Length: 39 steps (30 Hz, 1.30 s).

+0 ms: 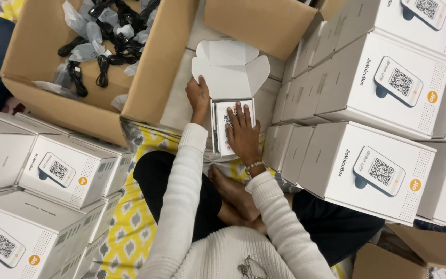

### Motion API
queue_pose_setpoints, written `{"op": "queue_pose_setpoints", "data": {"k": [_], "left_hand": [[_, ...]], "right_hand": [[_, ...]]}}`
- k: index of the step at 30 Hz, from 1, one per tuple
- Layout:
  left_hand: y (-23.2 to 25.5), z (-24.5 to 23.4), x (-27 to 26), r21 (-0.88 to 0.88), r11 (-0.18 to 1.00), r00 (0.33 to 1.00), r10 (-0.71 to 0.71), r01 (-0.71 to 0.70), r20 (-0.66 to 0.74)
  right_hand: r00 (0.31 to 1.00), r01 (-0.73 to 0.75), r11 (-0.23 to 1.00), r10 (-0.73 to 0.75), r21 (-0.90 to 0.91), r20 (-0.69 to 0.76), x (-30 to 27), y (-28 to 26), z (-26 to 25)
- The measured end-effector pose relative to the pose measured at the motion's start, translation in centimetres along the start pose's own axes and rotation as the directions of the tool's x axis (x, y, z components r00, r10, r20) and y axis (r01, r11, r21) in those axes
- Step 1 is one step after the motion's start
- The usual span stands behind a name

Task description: The person unboxes and sorts electronic voice boxes and their power cables from bulk shipping containers.

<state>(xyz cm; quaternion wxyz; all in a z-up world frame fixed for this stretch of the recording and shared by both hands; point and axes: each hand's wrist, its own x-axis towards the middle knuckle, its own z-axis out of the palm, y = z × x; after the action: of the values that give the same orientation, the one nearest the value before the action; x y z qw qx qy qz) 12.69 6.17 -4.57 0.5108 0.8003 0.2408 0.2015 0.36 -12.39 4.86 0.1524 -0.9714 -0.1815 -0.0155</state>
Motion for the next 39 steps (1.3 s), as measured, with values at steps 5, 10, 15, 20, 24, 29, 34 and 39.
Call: {"op": "queue_pose_setpoints", "data": {"k": [5, 10, 15, 20, 24, 29, 34, 39], "left_hand": [[2.3, -4.6, -3.5, -0.174, 0.979, 0.991, 0.089, -0.106, -0.104], [3.6, -10.2, -10.9, -0.224, 0.971, 0.997, -0.072, 0.078, 0.038], [2.4, -11.6, -17.6, -0.404, 0.901, 0.985, 0.173, -0.155, 0.008], [2.6, -9.3, -21.6, -0.368, 0.918, 0.977, 0.195, -0.149, 0.092], [-7.0, -3.9, -19.5, -0.141, 0.957, 0.965, 0.243, -0.255, -0.094], [-3.3, -4.7, -16.1, -0.101, 0.930, 0.934, 0.356, -0.353, 0.013], [-5.7, -3.8, -14.8, -0.219, 0.942, 0.957, 0.277, -0.254, 0.082], [-5.7, -3.7, -13.7, -0.199, 0.912, 0.929, 0.369, -0.359, 0.014]], "right_hand": [[0.999, 0.033, 0.999, -0.034, 0.021, 0.017, -0.6, 0.0, 0.0], [0.992, 0.120, 0.992, -0.121, 0.033, 0.036, -2.5, -0.8, -0.8], [0.991, 0.135, 0.988, -0.136, 0.075, 0.002, -3.0, -0.6, 1.0], [0.996, 0.080, 0.994, -0.083, 0.070, 0.041, -3.8, -0.1, 3.0], [0.999, 0.022, 0.998, -0.025, 0.060, 0.049, -2.6, -0.3, 3.9], [0.999, -0.025, 0.999, 0.023, 0.048, 0.038, -2.1, 0.2, 4.1], [0.858, -0.143, 0.638, 0.461, 0.757, -0.227, -3.0, 1.4, 5.0], [0.689, -0.065, 0.456, 0.663, 0.888, -0.291, -2.2, 3.4, 6.9]]}}
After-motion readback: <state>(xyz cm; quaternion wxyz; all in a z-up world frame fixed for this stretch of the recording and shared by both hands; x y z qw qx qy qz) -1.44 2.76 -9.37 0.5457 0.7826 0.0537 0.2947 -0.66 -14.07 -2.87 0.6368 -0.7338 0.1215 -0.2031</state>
